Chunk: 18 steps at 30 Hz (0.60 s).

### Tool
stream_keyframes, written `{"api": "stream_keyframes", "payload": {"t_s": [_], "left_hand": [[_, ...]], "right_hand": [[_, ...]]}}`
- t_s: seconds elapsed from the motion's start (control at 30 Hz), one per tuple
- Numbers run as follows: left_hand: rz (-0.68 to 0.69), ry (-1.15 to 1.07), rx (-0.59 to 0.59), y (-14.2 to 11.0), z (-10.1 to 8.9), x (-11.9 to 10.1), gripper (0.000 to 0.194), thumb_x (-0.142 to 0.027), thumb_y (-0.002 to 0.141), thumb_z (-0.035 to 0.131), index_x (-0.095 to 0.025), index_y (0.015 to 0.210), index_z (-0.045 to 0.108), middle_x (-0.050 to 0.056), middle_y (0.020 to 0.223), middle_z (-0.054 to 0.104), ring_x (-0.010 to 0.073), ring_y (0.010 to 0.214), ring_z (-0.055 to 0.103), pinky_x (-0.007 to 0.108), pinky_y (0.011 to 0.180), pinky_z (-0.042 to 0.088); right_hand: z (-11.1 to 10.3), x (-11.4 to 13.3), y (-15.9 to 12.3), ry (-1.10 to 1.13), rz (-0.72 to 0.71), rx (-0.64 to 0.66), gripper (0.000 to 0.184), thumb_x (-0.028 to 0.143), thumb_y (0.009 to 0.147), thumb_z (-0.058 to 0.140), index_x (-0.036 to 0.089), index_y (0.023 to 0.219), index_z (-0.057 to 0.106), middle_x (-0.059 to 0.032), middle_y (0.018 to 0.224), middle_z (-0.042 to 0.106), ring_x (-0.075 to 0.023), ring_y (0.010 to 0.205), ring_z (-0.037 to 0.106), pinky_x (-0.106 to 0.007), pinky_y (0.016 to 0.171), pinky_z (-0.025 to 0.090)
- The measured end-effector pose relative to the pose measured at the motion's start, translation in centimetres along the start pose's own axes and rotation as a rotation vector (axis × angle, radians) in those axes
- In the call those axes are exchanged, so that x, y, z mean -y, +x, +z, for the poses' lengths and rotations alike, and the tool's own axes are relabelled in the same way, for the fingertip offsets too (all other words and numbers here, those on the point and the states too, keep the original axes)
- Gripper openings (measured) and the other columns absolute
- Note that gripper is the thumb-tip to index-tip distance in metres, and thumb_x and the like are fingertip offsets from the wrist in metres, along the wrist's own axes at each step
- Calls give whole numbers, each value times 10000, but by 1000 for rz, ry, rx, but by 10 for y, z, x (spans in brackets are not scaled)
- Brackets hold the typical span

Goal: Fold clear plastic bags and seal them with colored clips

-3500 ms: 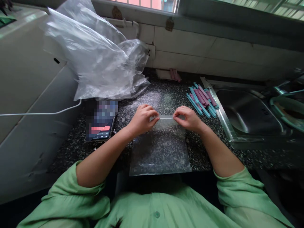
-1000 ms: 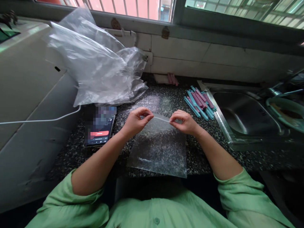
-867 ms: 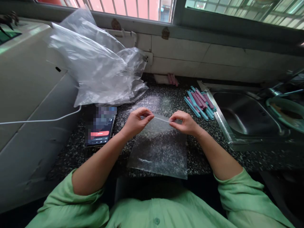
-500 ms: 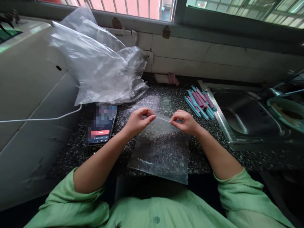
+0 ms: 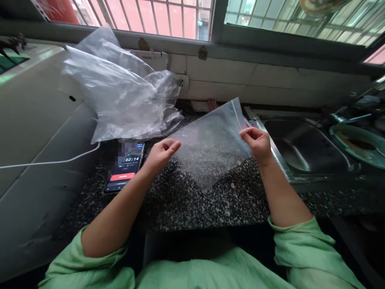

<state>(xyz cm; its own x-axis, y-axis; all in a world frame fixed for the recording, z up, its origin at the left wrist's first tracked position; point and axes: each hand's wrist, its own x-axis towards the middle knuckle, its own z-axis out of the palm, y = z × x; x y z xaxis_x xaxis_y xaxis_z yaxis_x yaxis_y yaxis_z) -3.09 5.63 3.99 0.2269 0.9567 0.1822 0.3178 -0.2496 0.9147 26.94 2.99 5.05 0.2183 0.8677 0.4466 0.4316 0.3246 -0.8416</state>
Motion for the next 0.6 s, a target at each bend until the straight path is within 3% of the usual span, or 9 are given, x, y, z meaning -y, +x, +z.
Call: {"api": "stream_keyframes", "payload": {"t_s": [0.1,0.2,0.5,0.6], "left_hand": [[-29,-84,118,-2,11,2,470,-618,571,661,-157,651,624,15,600,606,127,573,520,249,551,422],[-52,-172,148,-4,17,4,422,-568,542,705,-162,607,607,0,566,583,108,533,492,245,538,409],[-66,-220,-93,0,8,5,313,-450,611,680,-164,604,554,-30,542,514,85,518,452,225,522,373],[-36,-230,-188,0,9,5,239,-372,639,661,-164,689,554,-29,592,534,86,554,488,224,555,402]], "right_hand": [[3,-4,1,20,5,-42,242,444,717,640,220,657,571,16,604,551,-113,575,517,-283,572,464],[5,-7,2,52,34,-59,239,443,701,650,217,665,579,17,606,563,-110,571,526,-283,575,473],[8,-8,2,125,143,3,192,341,648,696,186,678,586,6,607,620,-134,592,602,-335,656,526],[11,-7,1,147,165,-14,195,296,628,698,191,708,555,12,626,623,-140,613,618,-327,669,523]]}}
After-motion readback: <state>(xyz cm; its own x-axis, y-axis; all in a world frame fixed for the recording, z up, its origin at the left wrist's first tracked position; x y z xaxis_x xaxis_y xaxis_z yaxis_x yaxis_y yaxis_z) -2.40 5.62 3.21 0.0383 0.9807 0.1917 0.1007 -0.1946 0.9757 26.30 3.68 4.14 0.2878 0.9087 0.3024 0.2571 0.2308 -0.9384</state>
